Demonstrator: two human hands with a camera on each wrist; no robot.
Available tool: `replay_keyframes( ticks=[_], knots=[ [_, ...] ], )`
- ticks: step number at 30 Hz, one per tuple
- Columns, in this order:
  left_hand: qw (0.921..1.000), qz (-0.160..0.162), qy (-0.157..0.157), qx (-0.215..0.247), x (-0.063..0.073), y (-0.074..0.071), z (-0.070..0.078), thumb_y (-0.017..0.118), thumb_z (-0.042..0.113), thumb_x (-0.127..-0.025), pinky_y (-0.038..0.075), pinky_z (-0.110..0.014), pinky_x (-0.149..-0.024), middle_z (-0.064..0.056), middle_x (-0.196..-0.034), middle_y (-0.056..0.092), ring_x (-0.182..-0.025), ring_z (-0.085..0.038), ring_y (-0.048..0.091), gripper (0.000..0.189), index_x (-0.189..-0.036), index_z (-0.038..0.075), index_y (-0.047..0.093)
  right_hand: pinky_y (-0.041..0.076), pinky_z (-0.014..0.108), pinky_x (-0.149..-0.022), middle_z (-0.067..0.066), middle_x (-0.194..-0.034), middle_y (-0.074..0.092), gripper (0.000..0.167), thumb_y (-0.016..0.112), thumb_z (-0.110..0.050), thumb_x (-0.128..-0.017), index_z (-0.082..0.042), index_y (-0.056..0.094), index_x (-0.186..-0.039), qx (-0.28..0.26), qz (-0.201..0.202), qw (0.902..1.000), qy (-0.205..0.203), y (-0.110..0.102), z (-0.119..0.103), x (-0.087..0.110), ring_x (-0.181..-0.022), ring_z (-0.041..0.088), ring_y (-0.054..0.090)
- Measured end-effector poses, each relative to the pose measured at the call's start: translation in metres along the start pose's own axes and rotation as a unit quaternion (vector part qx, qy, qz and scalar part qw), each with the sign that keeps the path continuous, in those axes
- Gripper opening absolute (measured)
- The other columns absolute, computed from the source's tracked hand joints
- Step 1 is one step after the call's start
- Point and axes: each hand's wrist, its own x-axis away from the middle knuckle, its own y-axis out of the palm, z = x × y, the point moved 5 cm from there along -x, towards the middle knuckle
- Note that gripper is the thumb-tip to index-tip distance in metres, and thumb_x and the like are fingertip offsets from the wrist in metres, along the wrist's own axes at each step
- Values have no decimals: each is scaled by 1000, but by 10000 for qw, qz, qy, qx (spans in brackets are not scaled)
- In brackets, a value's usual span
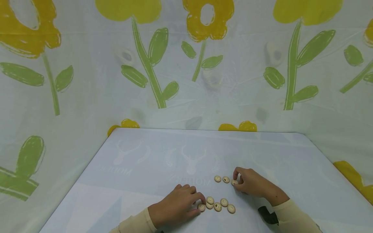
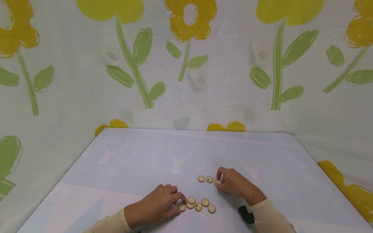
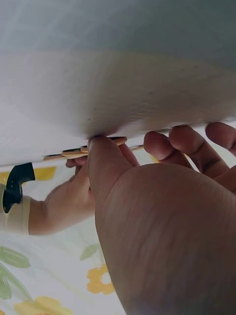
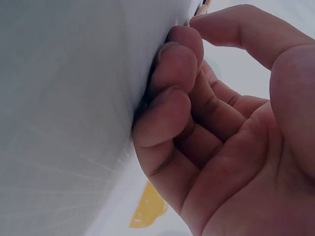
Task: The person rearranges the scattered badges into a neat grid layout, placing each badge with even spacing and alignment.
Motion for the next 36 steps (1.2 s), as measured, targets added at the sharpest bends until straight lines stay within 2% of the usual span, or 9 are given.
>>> replay_keyframes(
  ticks=[7,18,36],
  knots=[
    [10000,-14,-49,-14,0,0,-1,70,38,-93,31,-19,-68,17,-85,52,-77,2,42,23,-115,36,66,40,25,-51,1,-64,56,19,72,-10,-88,-8,56,-98,-29,66,10000,-17,-1,-1,0,-57,13,51],
    [9998,136,88,-62,0,0,0,70,38,-92,30,-18,-68,17,-84,51,-76,2,41,22,-114,35,66,39,26,-50,2,-63,56,18,71,-9,-89,-8,56,-99,-45,189,9994,281,-1,2,0,-57,14,50],
    [10000,-45,0,10,-1,0,0,70,39,-92,32,-19,-69,16,-86,53,-78,2,43,24,-116,36,66,41,27,-52,3,-64,57,18,69,-7,-90,-7,56,-102,-167,188,9984,502,1,5,0,-57,15,52]
  ],
)
